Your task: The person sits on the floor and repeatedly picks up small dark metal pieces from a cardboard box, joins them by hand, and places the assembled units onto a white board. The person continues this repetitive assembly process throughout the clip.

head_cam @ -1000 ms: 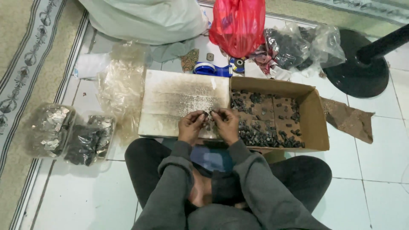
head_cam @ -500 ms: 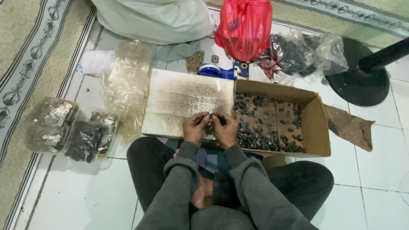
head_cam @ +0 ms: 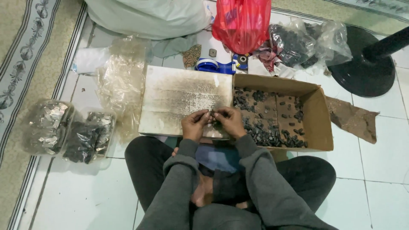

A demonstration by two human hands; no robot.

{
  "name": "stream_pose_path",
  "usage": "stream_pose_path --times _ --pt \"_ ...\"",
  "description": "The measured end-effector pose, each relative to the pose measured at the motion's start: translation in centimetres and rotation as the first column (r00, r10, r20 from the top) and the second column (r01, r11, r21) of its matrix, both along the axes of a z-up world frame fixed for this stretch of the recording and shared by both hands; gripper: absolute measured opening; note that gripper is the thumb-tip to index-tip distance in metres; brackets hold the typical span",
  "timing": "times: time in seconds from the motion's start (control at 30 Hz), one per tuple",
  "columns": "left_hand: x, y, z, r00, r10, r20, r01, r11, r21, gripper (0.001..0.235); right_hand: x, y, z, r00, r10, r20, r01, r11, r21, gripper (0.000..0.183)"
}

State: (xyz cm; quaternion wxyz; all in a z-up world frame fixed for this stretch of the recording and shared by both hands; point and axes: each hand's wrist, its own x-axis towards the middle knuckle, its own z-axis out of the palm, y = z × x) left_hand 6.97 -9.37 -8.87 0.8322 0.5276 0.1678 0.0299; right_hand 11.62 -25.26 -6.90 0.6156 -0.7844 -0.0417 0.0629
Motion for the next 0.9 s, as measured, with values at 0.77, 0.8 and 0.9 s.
stream_pose_path --times 0.77,0.8,0.9 --pt "0.0 -0.6 -0.6 1.0 0.005 0.021 -0.008 0.991 0.132 0.02 0.9 -0.1 -0.5 0.99 0.099 0.103 -0.062 0.947 -0.315 0.01" --pt "0.1 -0.6 -0.9 1.0 0.01 0.014 -0.012 0.993 0.114 0.02 0.9 0.0 0.0 0.991 0.102 0.083 -0.07 0.945 -0.318 0.009" --pt "0.1 -0.3 0.5 0.999 0.032 0.008 -0.032 0.999 -0.019 0.021 -0.3 1.2 2.7 0.995 0.066 -0.077 -0.066 0.998 -0.006 0.014"
